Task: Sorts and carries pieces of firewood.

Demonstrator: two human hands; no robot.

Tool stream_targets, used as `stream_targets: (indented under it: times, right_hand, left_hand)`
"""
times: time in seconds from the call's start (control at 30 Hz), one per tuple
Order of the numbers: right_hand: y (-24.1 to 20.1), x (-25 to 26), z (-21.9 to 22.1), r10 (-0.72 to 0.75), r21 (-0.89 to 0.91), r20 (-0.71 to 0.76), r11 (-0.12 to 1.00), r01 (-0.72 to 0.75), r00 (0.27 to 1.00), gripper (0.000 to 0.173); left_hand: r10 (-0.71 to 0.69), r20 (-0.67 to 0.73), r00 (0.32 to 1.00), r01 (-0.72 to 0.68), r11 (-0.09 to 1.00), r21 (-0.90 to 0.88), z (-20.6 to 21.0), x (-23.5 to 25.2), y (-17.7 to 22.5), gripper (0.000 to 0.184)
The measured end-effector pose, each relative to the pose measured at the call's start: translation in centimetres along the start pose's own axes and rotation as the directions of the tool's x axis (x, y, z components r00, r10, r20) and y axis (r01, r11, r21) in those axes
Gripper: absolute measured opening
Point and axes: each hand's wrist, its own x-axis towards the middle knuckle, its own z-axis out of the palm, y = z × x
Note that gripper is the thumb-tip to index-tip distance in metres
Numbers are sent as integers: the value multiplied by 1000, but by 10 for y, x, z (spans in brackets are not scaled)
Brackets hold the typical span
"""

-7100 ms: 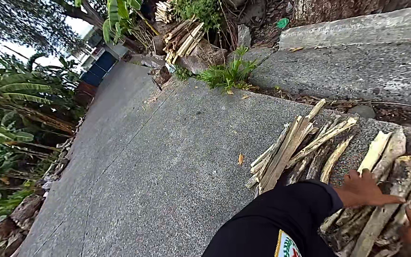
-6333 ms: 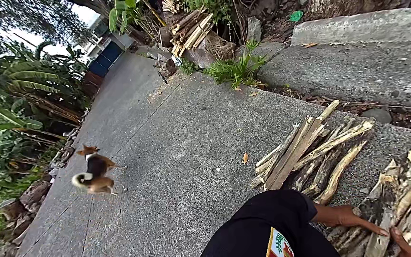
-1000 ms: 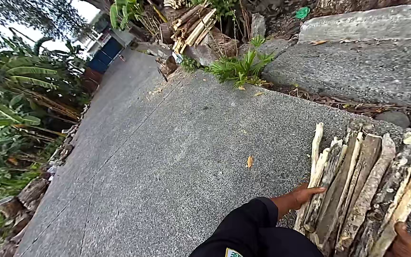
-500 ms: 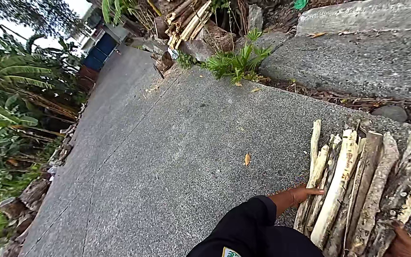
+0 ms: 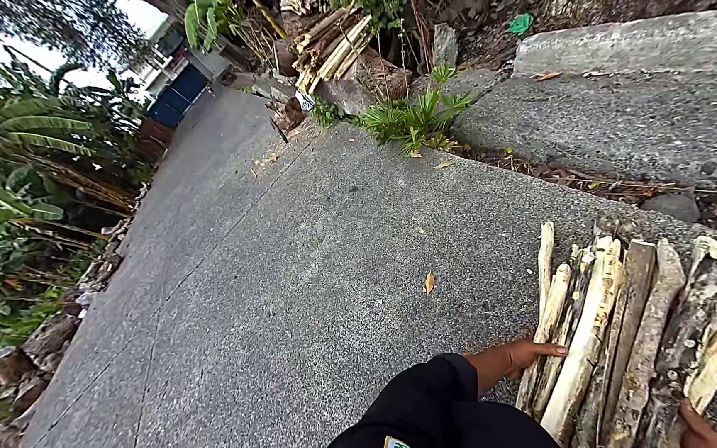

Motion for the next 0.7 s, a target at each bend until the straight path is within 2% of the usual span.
stream_targets:
  times: [0.13, 0.23, 0.4, 0.53, 0.6, 0.67, 0.7]
  right_hand:
    - [1, -5, 0, 11, 0, 26, 1000, -11, 1000, 33]
    - [-11, -8, 9, 16, 33, 80, 999, -19, 997, 30]
    - [-67, -11, 41, -32, -4, 100, 999, 32, 994, 20]
    - [-133, -51, 82, -60, -57, 125, 996, 68, 990, 19]
    - [-162, -77, 100, -91, -49, 144, 994, 99, 985, 34]
    - [-187, -104, 119, -114, -21, 148, 993, 118, 982, 63]
    - [-199, -121, 129, -118, -3, 143, 993, 120, 983, 70]
  left_hand:
    - [63, -33, 997, -65, 997, -48, 1, -12, -13, 67]
    - [124, -23, 992, -125, 989, -79, 0, -22, -8, 67]
    - [223, 3, 975, -221, 971, -94, 6, -47, 37, 64]
    - [274, 15, 962, -271, 957, -100, 20, -95, 84, 63]
    - [297, 35, 954, -290, 949, -127, 28, -124, 109, 68]
    - [310, 58, 949, -299, 943, -147, 35, -161, 138, 71]
    - [314, 70, 947, -300, 940, -160, 39, -181, 150, 71]
